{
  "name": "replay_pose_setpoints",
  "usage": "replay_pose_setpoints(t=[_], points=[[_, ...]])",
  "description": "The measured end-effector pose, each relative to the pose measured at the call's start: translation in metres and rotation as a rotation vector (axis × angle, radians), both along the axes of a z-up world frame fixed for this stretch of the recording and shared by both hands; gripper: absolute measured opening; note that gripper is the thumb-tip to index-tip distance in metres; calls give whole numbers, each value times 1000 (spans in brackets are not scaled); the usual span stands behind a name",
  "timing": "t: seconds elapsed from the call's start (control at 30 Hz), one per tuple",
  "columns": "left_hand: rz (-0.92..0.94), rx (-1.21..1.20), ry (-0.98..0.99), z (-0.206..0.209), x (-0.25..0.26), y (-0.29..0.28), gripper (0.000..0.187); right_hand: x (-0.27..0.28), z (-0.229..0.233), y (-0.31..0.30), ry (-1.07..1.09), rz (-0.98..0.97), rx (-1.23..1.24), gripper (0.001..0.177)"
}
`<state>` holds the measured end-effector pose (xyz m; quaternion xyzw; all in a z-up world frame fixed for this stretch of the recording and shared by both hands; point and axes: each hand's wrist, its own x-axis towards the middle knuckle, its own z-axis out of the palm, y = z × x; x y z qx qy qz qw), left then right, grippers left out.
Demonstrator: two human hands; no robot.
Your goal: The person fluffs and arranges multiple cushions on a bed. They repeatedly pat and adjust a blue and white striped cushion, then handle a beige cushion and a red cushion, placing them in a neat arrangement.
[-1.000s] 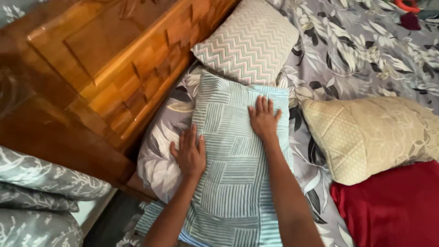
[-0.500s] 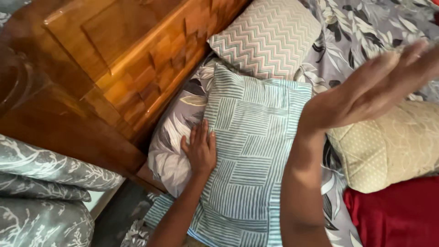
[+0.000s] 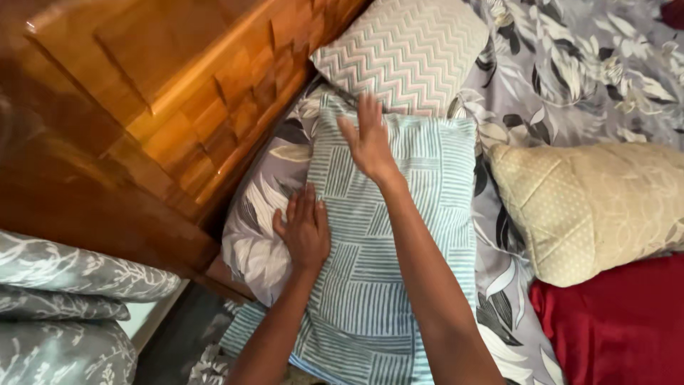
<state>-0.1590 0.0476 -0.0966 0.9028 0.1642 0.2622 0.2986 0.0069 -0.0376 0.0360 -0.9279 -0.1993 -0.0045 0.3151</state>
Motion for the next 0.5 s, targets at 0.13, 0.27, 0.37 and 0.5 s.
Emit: replay_pose_setpoints(t=[0.13, 0.27, 0.37, 0.5], points=[[-8, -18, 16, -6, -9, -6, 51, -28, 65, -32, -547, 52, 559, 78], [1, -17, 29, 0, 4, -3, 51, -26, 36, -59, -876, -129, 580, 83], [-12, -27, 8, -4, -2, -3, 52, -19, -51, -25, -439, -83, -171, 89], [1, -44, 46, -8, 1, 1, 50, 21, -117, 32, -73, 93, -595, 98]])
